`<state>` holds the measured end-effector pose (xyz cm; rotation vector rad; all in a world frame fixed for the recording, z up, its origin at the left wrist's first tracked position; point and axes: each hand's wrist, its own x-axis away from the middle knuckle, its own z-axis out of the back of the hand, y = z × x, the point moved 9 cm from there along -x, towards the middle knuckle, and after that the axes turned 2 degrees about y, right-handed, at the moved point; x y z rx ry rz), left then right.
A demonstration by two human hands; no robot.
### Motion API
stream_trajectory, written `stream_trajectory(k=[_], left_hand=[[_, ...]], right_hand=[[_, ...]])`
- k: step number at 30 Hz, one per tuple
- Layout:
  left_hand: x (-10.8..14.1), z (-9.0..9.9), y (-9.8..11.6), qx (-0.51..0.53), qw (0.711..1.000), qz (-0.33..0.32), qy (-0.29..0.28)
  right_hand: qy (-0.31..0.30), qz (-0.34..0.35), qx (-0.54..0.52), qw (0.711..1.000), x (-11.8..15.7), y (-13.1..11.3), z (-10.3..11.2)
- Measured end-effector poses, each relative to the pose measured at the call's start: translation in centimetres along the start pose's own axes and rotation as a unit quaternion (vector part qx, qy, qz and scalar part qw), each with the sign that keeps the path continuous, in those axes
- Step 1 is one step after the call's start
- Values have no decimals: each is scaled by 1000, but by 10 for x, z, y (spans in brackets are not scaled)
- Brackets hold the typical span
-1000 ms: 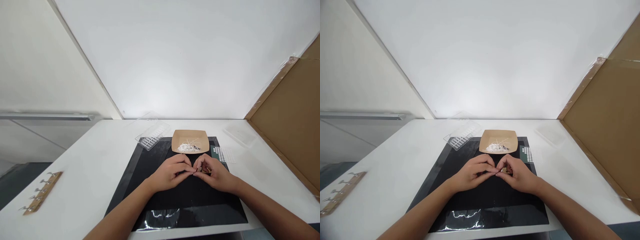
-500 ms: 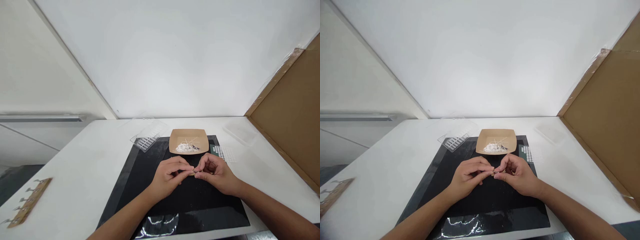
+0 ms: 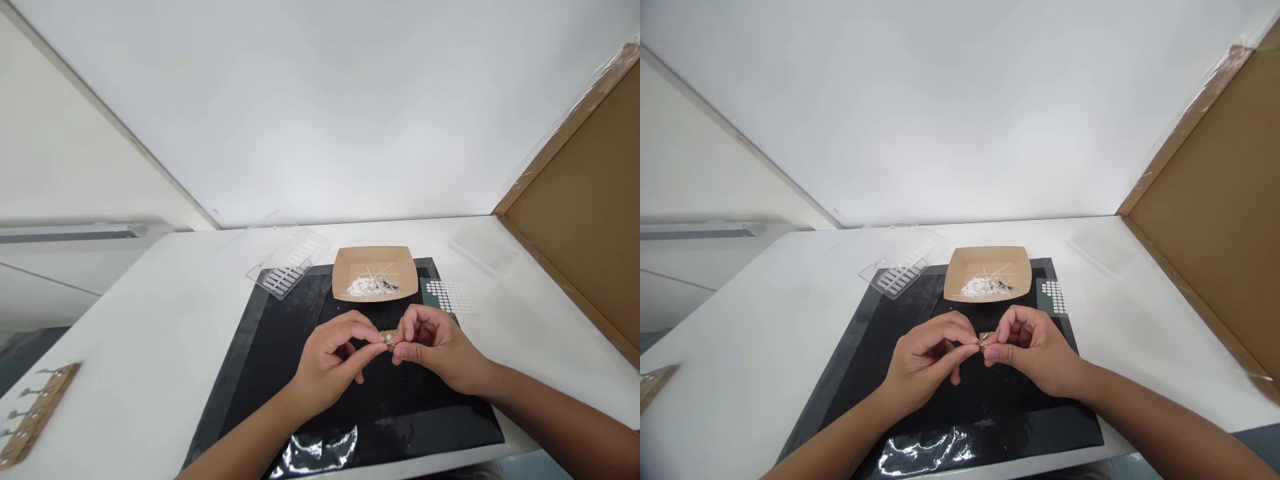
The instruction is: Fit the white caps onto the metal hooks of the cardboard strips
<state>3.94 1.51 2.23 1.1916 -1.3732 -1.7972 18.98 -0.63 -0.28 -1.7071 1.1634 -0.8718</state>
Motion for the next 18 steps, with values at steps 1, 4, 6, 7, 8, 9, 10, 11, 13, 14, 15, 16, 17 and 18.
stream_trajectory(k=[1,4,6,7,8,9,10,11,13,14,15,16,17,18], left_hand=[[1,-1,0,4,1000,1,-1],[2,-3,1,9,1000,-3,-11],[2,-4,2,9,1000,-12,-22],[2,-4,3,8,999,-17,-27],[2,-4,4,7,999,-23,-32],[2,-4,5,7,999,-29,-38],[3,-5,6,6,998,-33,-45],[3,-5,6,6,998,-35,-51],[3,-7,8,6,997,-41,-64],[3,-8,9,5,997,-44,-68],[3,-8,10,3,996,-48,-71],[3,-9,11,-2,996,-55,-73],[3,-10,13,-10,995,-63,-76],[2,-11,15,-21,994,-72,-77]], right_hand=[[-2,-2,-4,1000,0,0,0],[-6,-6,-17,1000,0,1,-1],[-11,-6,-26,1000,1,1,-2],[-14,-5,-29,999,1,0,-3],[-15,-5,-31,999,1,0,-3],[-17,-7,-31,999,2,0,-4],[-18,-9,-30,999,2,0,-4],[-19,-11,-29,999,3,-1,-4],[-19,-11,-30,999,4,-1,-5],[-19,-11,-31,999,4,-1,-5],[-18,-9,-32,999,4,-1,-5],[-18,-8,-33,999,4,-2,-5],[-18,-7,-32,999,4,-2,-5],[-18,-5,-31,999,4,-2,-5]])
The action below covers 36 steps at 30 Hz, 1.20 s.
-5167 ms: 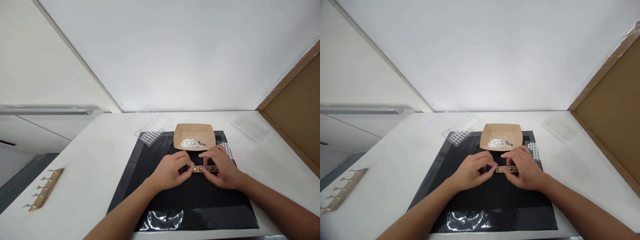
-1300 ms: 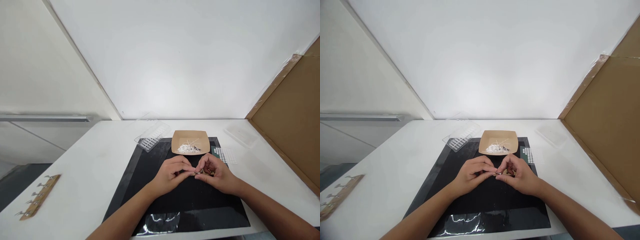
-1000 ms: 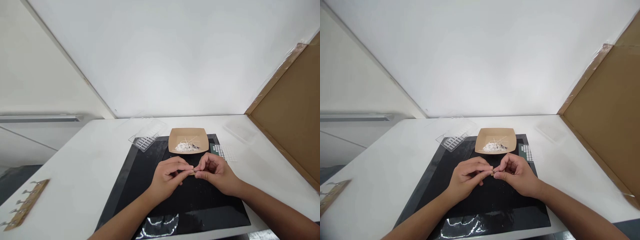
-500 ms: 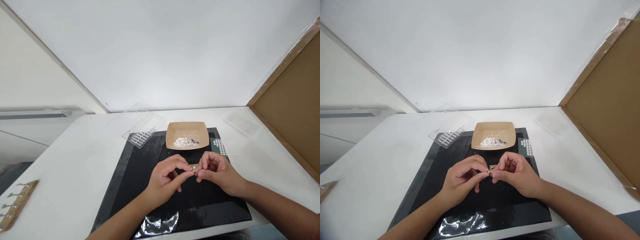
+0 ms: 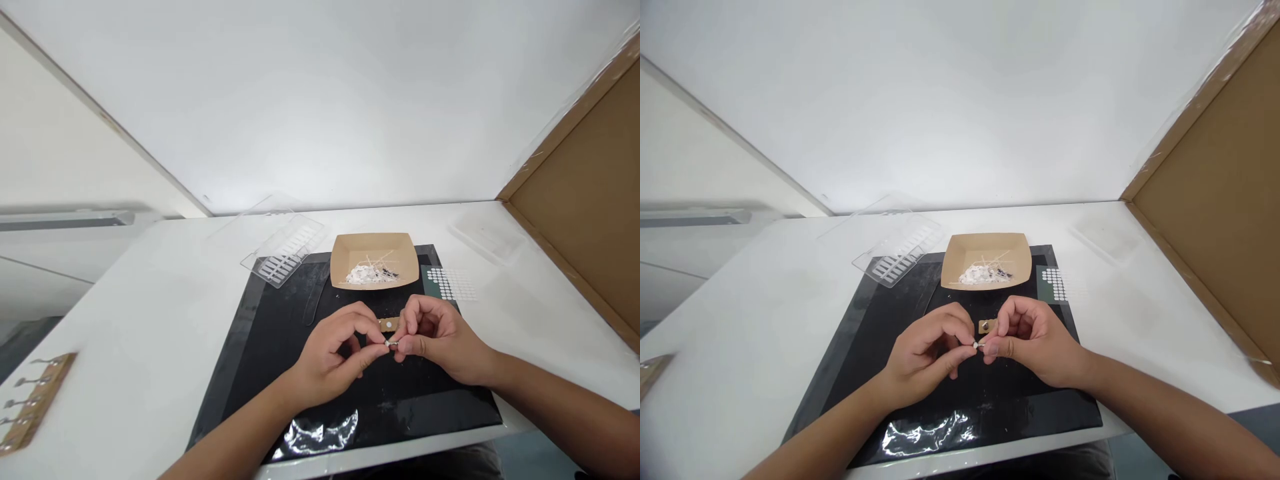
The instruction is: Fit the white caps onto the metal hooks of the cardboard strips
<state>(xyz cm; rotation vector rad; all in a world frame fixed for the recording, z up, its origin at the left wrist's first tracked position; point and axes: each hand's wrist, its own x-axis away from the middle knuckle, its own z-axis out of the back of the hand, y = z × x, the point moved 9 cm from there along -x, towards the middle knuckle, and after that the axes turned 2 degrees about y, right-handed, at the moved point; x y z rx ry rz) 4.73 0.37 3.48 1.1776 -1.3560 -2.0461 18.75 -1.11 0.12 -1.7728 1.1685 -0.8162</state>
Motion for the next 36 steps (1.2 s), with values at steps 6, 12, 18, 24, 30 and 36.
stream_trajectory(k=[6,12,18,24,30,36], left_hand=[[-1,0,14,-109,992,-67,22],[0,0,25,-172,977,-124,33],[-1,-1,24,-192,973,-123,30],[1,3,19,-190,973,-119,55],[-1,0,24,-204,966,-151,47],[1,-1,34,-219,955,-186,69]], right_hand=[[16,36,33,999,2,-7,1],[33,108,140,984,8,-19,2],[30,186,260,947,15,-32,-1],[15,283,344,895,20,-49,-12],[4,320,379,868,22,-56,-18],[11,319,384,866,22,-55,-16]])
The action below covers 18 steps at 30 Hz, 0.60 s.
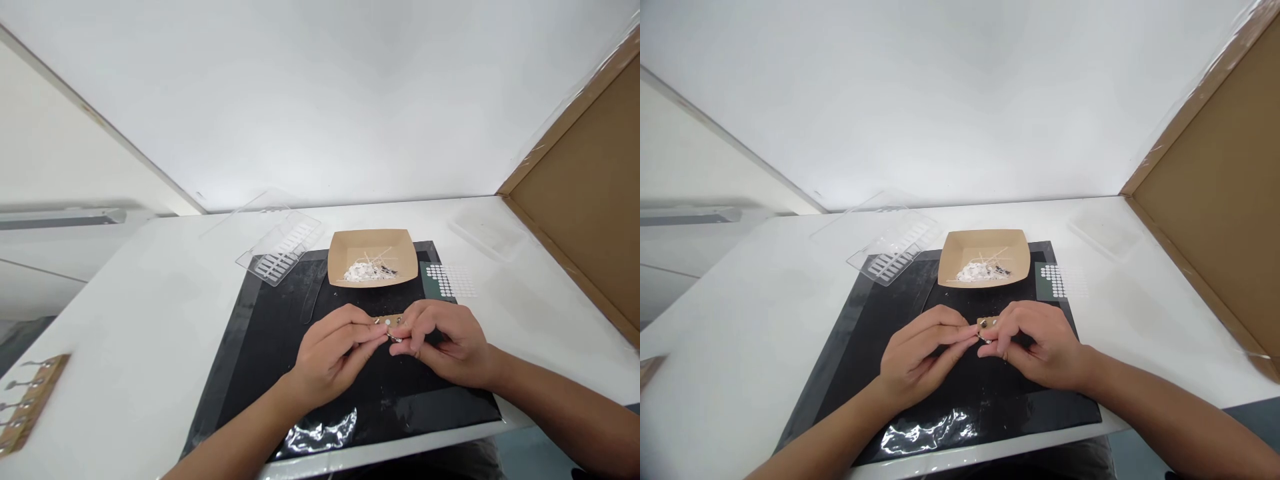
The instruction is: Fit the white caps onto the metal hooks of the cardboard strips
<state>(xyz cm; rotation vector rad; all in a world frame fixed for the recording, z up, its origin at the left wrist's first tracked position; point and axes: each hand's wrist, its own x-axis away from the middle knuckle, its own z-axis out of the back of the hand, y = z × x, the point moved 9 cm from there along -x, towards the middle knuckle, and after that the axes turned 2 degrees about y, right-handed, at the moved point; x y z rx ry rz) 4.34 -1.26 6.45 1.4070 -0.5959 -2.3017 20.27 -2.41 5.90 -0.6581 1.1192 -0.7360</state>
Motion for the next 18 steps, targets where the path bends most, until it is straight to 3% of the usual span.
stream_trajectory(k=[6,18], left_hand=[[4,0,1,-15,1000,17,20],[3,-3,-2,16,999,34,-3]], right_hand=[[10,-18,-11,1000,3,5,0],[14,-26,-31,999,6,9,-1]])
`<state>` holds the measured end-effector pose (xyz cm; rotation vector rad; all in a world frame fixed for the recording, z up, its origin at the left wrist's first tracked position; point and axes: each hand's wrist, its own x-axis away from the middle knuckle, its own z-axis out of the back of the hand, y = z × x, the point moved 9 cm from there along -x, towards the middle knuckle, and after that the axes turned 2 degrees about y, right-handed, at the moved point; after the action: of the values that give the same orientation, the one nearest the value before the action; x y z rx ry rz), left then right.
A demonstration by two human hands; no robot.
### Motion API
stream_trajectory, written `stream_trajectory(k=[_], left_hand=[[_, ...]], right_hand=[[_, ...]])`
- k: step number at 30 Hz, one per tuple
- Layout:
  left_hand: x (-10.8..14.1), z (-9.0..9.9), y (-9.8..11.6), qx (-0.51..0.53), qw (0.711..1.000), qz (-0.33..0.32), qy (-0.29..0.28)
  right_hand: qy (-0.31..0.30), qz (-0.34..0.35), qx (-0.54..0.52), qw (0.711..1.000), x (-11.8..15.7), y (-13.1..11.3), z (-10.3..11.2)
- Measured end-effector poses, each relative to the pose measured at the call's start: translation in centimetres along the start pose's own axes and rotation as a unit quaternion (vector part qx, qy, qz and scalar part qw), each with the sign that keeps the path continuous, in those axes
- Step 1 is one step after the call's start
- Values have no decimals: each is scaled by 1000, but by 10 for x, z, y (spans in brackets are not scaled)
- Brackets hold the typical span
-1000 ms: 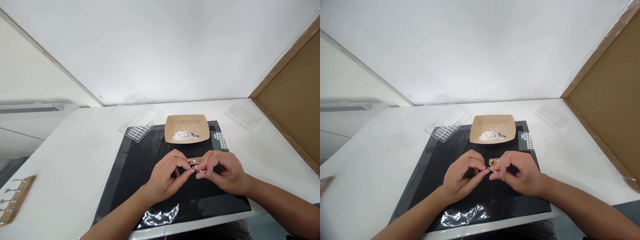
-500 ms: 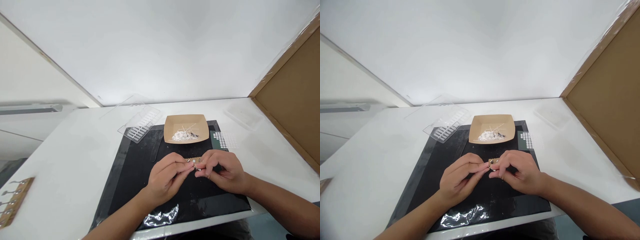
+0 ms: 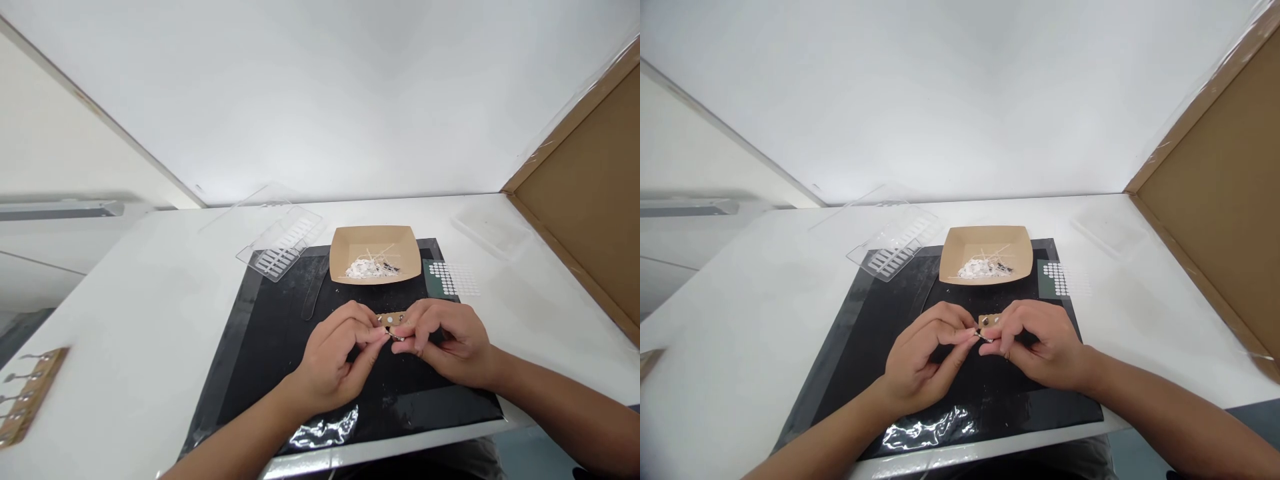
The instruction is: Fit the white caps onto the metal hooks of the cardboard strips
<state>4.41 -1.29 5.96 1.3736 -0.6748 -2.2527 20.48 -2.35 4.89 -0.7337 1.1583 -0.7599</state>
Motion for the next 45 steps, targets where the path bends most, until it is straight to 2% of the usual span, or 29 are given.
stream_trajectory(k=[9,15,20,27,31,41,45], left_hand=[[1,0,2,1,1000,-12,-6],[3,0,3,-16,1000,-20,-12],[4,-1,1,-24,999,-15,-31],[4,-6,3,-20,997,-44,-68],[5,-7,2,-5,997,-47,-64],[1,2,2,7,999,-23,-23],[-3,5,4,3,1000,-16,-11]], right_hand=[[11,-120,-107,987,5,26,-4],[29,-201,-189,961,10,37,-8],[29,-239,-251,938,11,42,-14],[25,-248,-290,924,10,40,-17],[22,-247,-300,921,9,40,-18],[5,-196,-215,957,6,34,-10],[8,-194,-205,959,7,35,-8]])
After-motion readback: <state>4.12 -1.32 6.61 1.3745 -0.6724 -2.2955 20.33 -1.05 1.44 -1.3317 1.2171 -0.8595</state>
